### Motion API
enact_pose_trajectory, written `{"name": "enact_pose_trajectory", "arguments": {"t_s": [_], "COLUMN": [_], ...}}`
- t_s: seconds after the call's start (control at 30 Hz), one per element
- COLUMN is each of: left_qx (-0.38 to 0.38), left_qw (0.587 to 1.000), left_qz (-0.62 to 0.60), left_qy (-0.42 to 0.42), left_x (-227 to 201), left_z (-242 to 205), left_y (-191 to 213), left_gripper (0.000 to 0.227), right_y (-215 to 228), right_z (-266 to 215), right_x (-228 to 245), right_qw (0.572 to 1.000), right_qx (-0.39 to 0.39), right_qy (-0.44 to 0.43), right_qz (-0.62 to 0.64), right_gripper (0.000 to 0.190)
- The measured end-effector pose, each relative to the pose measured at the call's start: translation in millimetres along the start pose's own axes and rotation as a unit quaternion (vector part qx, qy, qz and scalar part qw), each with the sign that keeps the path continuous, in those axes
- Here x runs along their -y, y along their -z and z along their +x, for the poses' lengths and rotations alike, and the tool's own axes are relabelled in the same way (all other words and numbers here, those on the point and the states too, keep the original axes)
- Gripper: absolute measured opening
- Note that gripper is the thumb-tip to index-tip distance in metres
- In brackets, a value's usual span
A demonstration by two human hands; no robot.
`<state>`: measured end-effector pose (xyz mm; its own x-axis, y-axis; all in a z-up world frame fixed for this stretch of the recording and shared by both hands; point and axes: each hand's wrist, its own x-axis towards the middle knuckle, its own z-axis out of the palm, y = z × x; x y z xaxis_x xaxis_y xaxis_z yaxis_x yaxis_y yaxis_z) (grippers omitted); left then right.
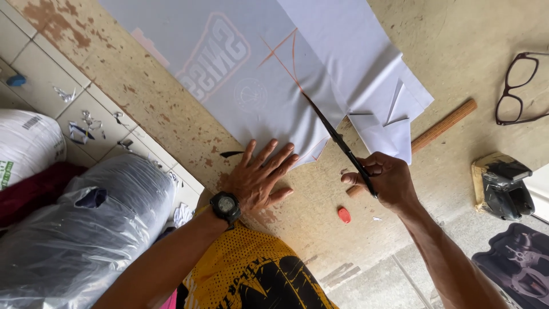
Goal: The person places a paper pattern on a large sheet of white fabric and cuts it out using scissors. They then place the cut pattern onto a black t-shirt, trace the outline, and cut the t-shirt to match the pattern shape.
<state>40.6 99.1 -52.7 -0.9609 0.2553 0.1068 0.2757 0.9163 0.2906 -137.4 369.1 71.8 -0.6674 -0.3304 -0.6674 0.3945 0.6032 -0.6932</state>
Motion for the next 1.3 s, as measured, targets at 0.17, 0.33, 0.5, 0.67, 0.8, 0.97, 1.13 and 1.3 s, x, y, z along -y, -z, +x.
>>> {"name": "enact_pose_trajectory", "arguments": {"t_s": [0.17,0.33,0.5,0.67,0.8,0.97,1.13,1.3], "left_qx": [-0.016,-0.023,-0.055,-0.14,0.075,0.092,0.04,-0.03], "left_qw": [1.0,1.0,0.994,0.989,0.997,0.995,0.998,0.999], "left_qz": [-0.006,-0.018,-0.092,-0.042,0.018,-0.031,0.041,0.04], "left_qy": [-0.006,0.009,0.014,0.005,0.024,0.019,0.009,0.005], "left_x": [-3.1,-3.5,-16.9,-12.7,8.7,4.1,4.1,10.2], "left_z": [-4.5,0.1,61.1,190.8,219.7,214.8,216.4,214.6], "left_y": [0.4,5.2,20.4,16.3,23.7,25.2,44.4,35.4], "left_gripper": [0.08,0.084,0.085,0.089,0.099,0.104,0.097,0.091], "right_y": [-0.1,-14.1,-23.2,-30.4,-33.7,-37.0,-45.8,-66.7], "right_z": [-6.6,3.0,6.7,9.0,3.5,-2.1,10.3,9.5], "right_x": [-7.1,-2.3,-14.2,-32.4,-32.0,-1.4,-27.8,-9.8], "right_qw": [1.0,0.999,0.999,0.998,0.997,0.994,0.996,0.993], "right_qx": [-0.001,-0.001,-0.017,-0.05,-0.058,-0.07,-0.069,-0.09], "right_qy": [-0.02,-0.023,-0.013,0.008,-0.019,-0.069,-0.035,-0.054], "right_qz": [0.023,0.039,0.046,0.039,0.04,0.051,0.04,0.062], "right_gripper": [0.05,0.05,0.052,0.049,0.046,0.05,0.058,0.055]}}
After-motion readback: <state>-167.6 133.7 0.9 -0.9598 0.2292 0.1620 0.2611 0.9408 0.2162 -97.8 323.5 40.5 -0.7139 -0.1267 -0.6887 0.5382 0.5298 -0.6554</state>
